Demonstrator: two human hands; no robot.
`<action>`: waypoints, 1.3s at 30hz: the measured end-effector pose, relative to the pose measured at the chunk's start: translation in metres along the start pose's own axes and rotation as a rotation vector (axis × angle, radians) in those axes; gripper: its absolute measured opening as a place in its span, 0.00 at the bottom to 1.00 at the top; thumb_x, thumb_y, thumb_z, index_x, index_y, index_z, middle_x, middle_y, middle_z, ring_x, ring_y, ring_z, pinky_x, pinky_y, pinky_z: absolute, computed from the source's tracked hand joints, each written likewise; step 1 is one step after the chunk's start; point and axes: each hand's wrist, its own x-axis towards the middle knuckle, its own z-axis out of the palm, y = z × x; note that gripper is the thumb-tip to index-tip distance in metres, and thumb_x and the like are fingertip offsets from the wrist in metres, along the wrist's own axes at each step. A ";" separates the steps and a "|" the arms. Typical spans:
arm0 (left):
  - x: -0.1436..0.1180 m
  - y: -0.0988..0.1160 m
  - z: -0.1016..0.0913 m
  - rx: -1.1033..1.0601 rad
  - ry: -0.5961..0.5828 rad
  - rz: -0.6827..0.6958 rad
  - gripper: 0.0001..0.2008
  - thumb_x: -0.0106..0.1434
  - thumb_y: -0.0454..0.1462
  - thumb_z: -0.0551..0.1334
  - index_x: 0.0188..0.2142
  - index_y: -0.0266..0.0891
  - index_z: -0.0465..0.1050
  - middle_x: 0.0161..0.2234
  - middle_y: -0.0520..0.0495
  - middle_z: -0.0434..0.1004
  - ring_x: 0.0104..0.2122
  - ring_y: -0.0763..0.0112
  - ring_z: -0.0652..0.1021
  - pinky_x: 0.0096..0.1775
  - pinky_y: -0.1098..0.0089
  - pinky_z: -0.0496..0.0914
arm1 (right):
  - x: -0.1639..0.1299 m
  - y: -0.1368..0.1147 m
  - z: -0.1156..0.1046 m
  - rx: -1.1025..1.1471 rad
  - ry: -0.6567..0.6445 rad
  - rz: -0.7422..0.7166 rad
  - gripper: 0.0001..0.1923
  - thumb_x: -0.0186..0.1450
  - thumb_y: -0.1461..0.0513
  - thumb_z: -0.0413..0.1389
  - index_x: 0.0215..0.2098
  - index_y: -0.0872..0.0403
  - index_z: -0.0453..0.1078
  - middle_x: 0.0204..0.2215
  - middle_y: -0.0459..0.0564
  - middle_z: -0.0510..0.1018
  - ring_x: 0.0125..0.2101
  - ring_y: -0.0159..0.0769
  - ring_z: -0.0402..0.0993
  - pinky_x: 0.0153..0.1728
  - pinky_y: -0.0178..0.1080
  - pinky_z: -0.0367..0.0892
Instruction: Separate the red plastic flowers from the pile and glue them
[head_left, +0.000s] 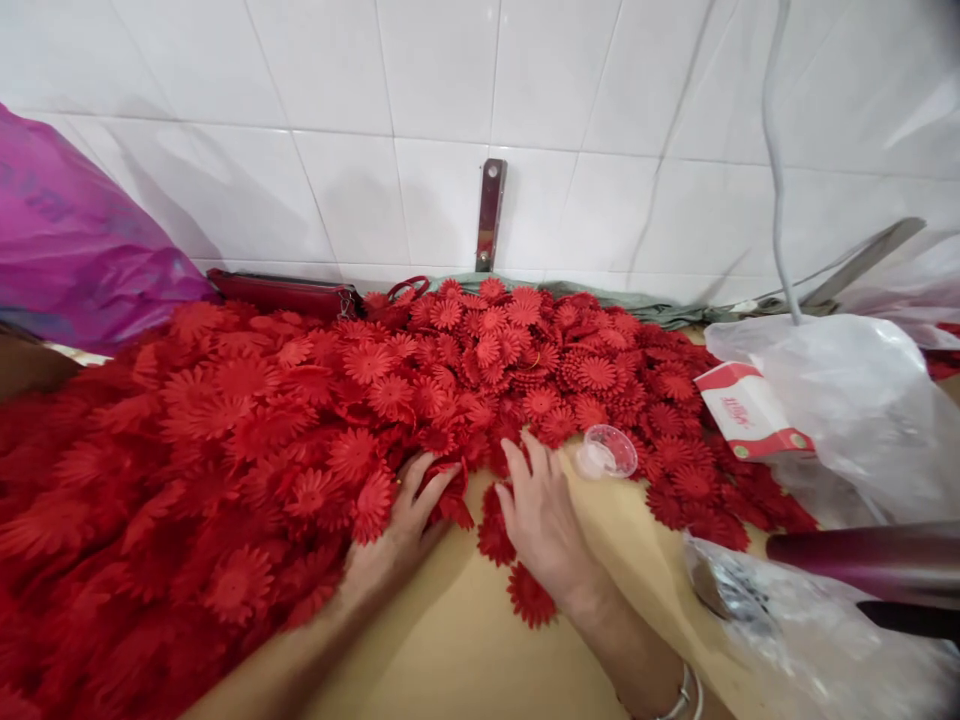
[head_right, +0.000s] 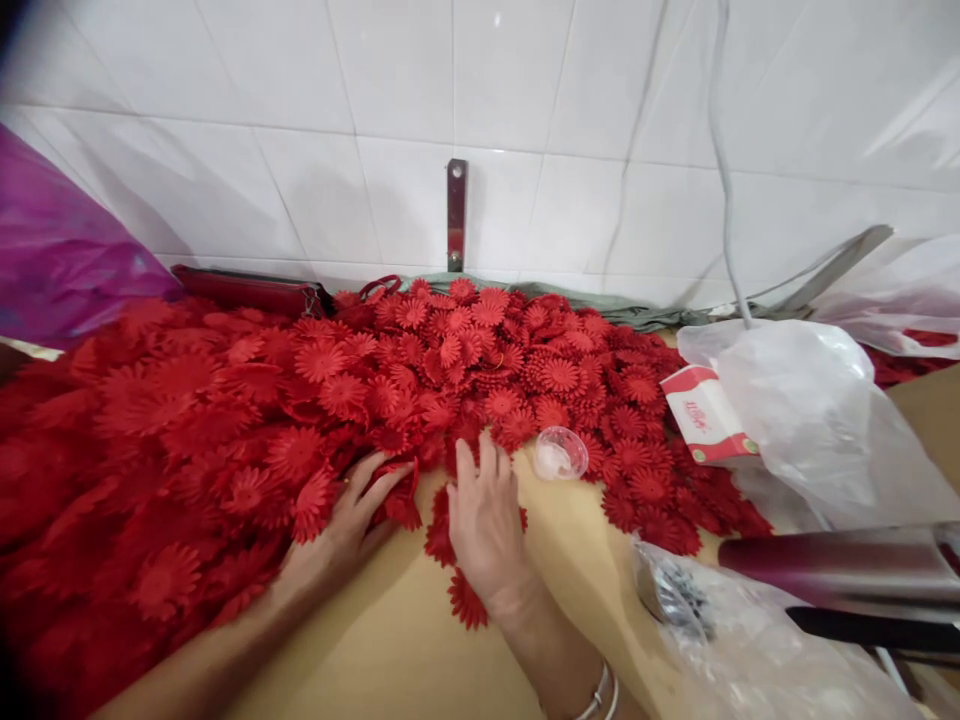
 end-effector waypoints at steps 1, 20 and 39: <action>0.000 0.003 -0.005 0.004 -0.020 0.005 0.26 0.71 0.39 0.58 0.68 0.47 0.61 0.68 0.38 0.61 0.66 0.51 0.67 0.66 0.46 0.63 | -0.005 -0.005 0.003 0.010 -0.038 -0.019 0.27 0.69 0.68 0.49 0.67 0.60 0.62 0.65 0.69 0.64 0.65 0.58 0.60 0.62 0.63 0.64; 0.014 0.112 -0.021 -0.328 -0.235 0.924 0.10 0.73 0.34 0.57 0.46 0.35 0.78 0.48 0.45 0.83 0.51 0.69 0.80 0.65 0.70 0.66 | -0.005 0.036 -0.008 0.091 -0.084 -0.056 0.24 0.67 0.72 0.47 0.60 0.59 0.67 0.55 0.64 0.73 0.56 0.51 0.70 0.58 0.59 0.69; 0.036 0.082 0.043 -0.662 -0.078 0.061 0.18 0.72 0.40 0.54 0.58 0.43 0.71 0.55 0.41 0.78 0.57 0.56 0.77 0.59 0.52 0.73 | -0.023 0.017 -0.048 0.646 0.066 0.071 0.11 0.65 0.71 0.52 0.39 0.49 0.71 0.48 0.50 0.74 0.54 0.40 0.70 0.58 0.47 0.65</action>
